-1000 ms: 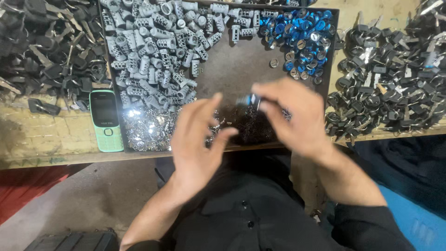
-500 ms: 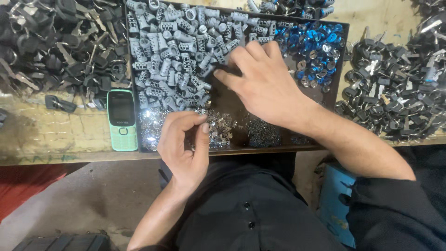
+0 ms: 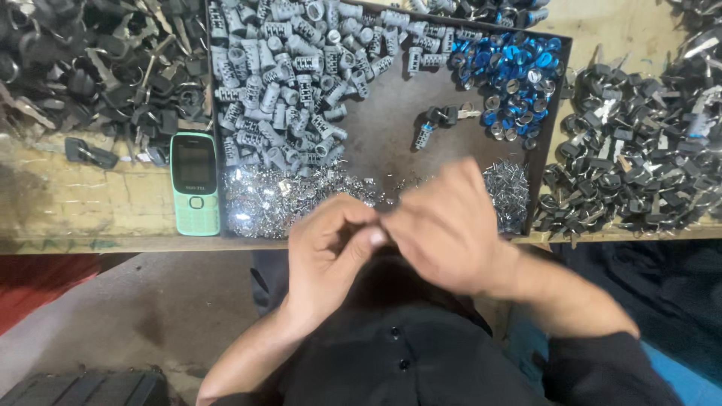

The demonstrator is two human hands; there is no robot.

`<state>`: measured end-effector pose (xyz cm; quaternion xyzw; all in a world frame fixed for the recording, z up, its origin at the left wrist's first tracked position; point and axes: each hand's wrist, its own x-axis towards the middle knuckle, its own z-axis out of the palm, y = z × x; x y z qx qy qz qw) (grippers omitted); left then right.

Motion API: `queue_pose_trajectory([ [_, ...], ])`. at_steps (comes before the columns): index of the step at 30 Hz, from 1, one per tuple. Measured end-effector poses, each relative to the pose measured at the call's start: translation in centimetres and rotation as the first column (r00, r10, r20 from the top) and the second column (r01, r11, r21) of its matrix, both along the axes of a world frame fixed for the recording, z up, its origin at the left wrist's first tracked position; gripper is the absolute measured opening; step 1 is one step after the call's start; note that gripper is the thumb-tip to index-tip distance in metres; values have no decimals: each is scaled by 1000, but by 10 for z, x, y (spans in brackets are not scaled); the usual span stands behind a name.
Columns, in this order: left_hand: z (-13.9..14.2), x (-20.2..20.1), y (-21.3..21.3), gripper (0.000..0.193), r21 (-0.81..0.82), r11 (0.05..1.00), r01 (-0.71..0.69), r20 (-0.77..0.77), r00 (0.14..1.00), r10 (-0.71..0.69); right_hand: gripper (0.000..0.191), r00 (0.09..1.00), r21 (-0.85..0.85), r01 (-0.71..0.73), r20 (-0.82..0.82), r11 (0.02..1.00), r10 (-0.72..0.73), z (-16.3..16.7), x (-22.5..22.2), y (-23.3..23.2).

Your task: The person repeatedly picks a small grey plastic key blank, inserts a metal pin, and attaches a blue cap to form a finished key blank. They place each completed unit on the tray and continue the cycle with new components from the same tray.

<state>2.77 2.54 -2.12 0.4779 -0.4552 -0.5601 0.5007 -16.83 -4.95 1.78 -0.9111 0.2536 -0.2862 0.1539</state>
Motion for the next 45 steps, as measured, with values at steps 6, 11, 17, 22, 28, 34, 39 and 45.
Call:
queue_pose_trajectory([
  [6, -12, -7, 10, 17, 228, 922, 312, -531, 834, -151, 27, 961, 218, 89, 238, 972, -141, -10, -8, 39],
  [11, -11, -9, 9, 14, 296, 882, 367, -516, 838, -175, 27, 940, 275, 75, 300, 958, -159, -19, -18, 46],
  [17, 1, -8, 8, 11, 138, 958, 252, -324, 925, -197, 28, 974, 157, 46, 214, 987, -80, -9, -17, 38],
  [22, 2, -3, 10, 6, -15, 999, 46, 109, 993, -44, 34, 958, 170, 260, -167, 951, -232, -5, -14, 10],
  [28, 1, 3, 3, 7, 9, 998, 62, 46, 997, -63, 30, 907, 127, 298, -347, 946, -239, -10, -9, -6],
  [34, 1, 7, -1, 7, 58, 993, 98, 0, 995, -98, 29, 865, 25, 273, -445, 962, -234, -9, -4, -13],
  [39, -1, 8, -2, 6, -22, 995, 97, -16, 995, -98, 19, 882, -12, 273, -397, 962, -255, -13, -4, -26],
  [45, -3, 0, -2, 9, 75, 989, 126, -47, 991, -123, 16, 922, 72, 325, -246, 943, -299, -19, -1, -27],
])
